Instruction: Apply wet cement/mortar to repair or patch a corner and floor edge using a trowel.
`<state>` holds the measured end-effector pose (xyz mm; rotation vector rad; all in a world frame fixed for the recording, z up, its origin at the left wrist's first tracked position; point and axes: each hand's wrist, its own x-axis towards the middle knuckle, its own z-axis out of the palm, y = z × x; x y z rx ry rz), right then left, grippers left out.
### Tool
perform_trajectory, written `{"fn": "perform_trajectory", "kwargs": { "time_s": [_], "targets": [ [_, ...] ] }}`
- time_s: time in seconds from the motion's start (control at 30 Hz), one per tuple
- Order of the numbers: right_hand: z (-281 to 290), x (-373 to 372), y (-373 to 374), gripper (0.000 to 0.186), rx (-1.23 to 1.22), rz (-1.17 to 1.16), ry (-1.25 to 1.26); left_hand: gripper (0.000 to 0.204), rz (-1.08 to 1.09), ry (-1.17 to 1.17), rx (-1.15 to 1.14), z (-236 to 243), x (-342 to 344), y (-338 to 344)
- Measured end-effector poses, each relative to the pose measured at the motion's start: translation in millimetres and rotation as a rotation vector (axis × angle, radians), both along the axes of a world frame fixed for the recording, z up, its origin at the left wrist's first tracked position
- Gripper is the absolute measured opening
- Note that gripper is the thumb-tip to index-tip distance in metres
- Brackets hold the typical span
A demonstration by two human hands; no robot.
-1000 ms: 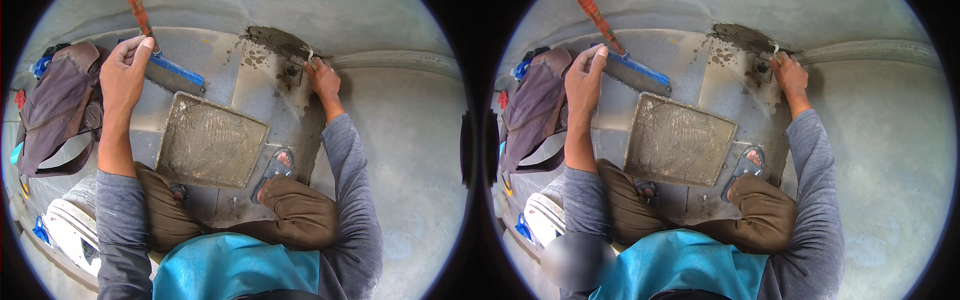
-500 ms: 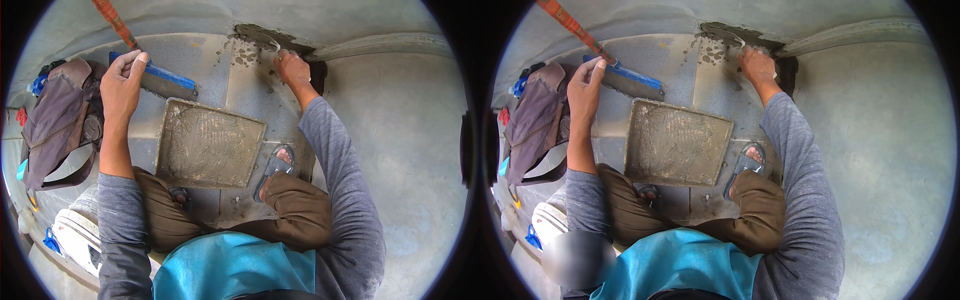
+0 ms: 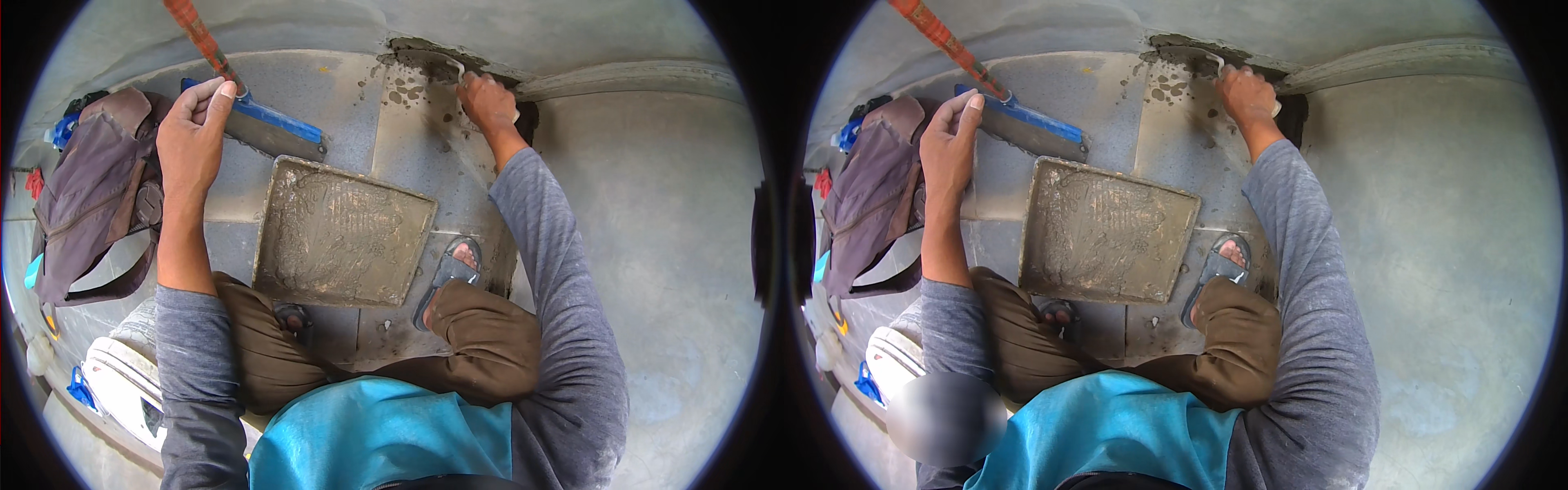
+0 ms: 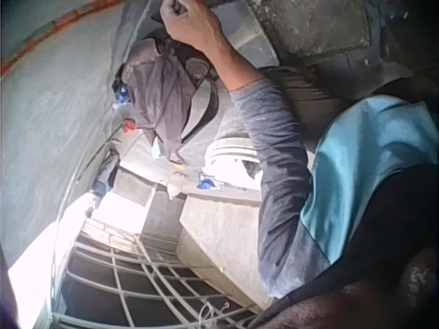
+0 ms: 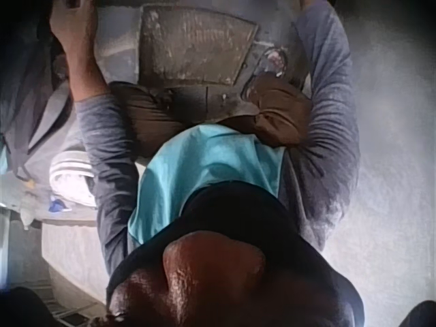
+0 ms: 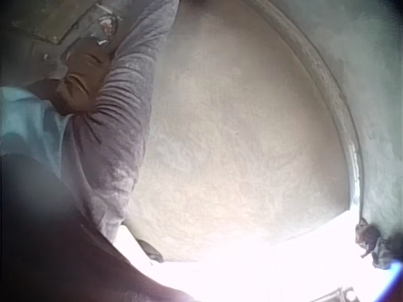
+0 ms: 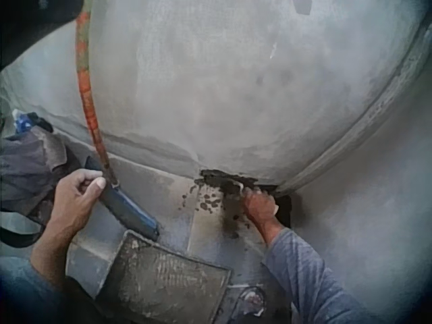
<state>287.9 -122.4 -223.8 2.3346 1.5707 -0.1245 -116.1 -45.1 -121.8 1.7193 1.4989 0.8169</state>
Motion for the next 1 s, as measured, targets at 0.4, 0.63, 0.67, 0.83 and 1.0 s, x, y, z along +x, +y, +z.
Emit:
{"fn": "perform_trajectory", "kwargs": {
  "time_s": [0.4,0.63,0.67,0.83,1.0],
  "targets": [
    [15.4,27.9,-54.4,0.042,0.132,-0.035,0.027,0.041,-0.009,0.006,-0.019,-1.9,1.9,0.9],
    [-10.9,-3.9,-25.4,0.041,-0.012,0.068,0.112,0.042,0.010,-0.004,-0.004,-0.9,-1.1,0.3],
    [-13.4,-8.9,-20.0,0.041,-0.030,0.055,0.119,0.042,0.021,-0.007,-0.018,-0.9,-2.3,1.0],
    [-25.7,-4.1,-6.7,0.041,-0.007,0.032,0.107,0.042,0.051,0.047,0.010,3.7,-11.2,2.5],
    [-32.7,-3.8,-3.4,0.040,-0.064,0.141,0.105,0.042,0.060,0.037,0.011,4.2,-9.6,1.8]
  ]
}}
